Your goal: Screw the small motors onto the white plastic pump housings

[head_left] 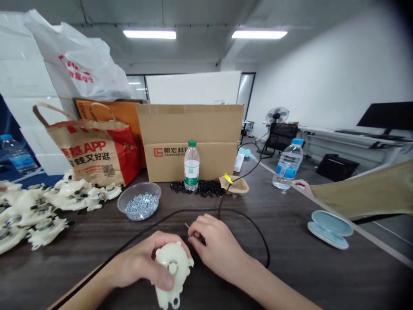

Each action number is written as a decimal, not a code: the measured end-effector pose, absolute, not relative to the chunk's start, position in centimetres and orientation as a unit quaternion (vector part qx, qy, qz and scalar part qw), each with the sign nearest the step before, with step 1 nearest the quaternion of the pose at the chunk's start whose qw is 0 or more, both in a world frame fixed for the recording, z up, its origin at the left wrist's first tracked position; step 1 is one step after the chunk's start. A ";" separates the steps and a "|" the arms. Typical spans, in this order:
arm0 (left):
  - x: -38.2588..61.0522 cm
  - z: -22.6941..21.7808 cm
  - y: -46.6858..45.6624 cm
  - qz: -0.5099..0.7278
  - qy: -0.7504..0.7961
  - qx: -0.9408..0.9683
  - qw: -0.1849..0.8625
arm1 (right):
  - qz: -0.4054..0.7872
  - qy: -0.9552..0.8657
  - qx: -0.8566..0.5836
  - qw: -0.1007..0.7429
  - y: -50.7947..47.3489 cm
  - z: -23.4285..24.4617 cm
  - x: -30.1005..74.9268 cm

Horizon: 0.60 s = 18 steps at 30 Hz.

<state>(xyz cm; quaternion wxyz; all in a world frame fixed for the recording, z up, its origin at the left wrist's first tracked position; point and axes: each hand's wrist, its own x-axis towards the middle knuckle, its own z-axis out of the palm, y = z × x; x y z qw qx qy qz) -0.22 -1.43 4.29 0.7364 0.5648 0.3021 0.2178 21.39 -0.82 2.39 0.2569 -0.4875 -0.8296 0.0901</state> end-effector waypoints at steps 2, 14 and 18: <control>0.5 3.7 0.1 0.238 0.279 0.533 0.762 | 0.081 -0.811 -0.519 0.258 0.0 2.0 21.8; -0.3 1.5 1.2 0.306 0.235 0.425 0.819 | -0.023 -0.778 -0.597 0.196 3.3 2.0 22.8; -1.0 1.4 2.0 0.307 0.220 0.409 0.831 | -0.057 -0.795 -0.590 0.128 7.0 2.2 21.5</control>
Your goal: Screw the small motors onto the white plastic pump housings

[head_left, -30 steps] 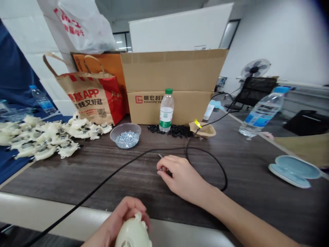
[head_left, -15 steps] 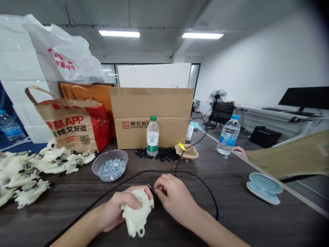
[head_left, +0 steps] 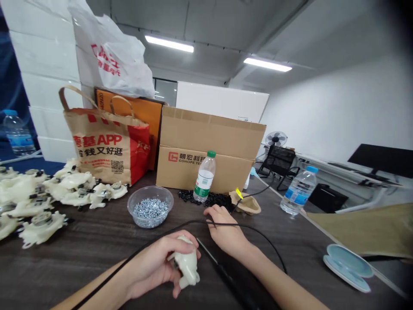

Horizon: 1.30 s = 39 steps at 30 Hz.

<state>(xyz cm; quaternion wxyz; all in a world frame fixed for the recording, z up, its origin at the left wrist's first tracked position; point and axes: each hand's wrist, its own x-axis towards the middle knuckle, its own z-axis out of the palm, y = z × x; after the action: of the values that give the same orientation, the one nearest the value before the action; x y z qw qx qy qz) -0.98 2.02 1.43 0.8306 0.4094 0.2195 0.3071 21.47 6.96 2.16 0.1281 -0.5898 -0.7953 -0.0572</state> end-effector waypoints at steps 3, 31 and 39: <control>-1.2 1.5 2.5 0.306 0.207 0.400 0.839 | -0.083 -0.799 -0.590 0.085 9.9 2.2 20.4; -0.3 2.1 1.0 0.320 0.267 0.460 0.784 | -0.030 -0.809 -0.583 0.074 7.1 3.5 19.7; 0.0 1.8 -0.4 0.321 0.253 0.391 0.825 | 0.113 -0.794 -0.588 0.108 -0.1 3.4 23.0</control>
<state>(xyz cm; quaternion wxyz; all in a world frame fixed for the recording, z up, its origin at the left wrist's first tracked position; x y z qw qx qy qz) 0.02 -0.40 1.81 0.8245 0.3911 0.2527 0.3214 22.97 -0.13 3.41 0.1084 -0.5875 -0.7938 0.1134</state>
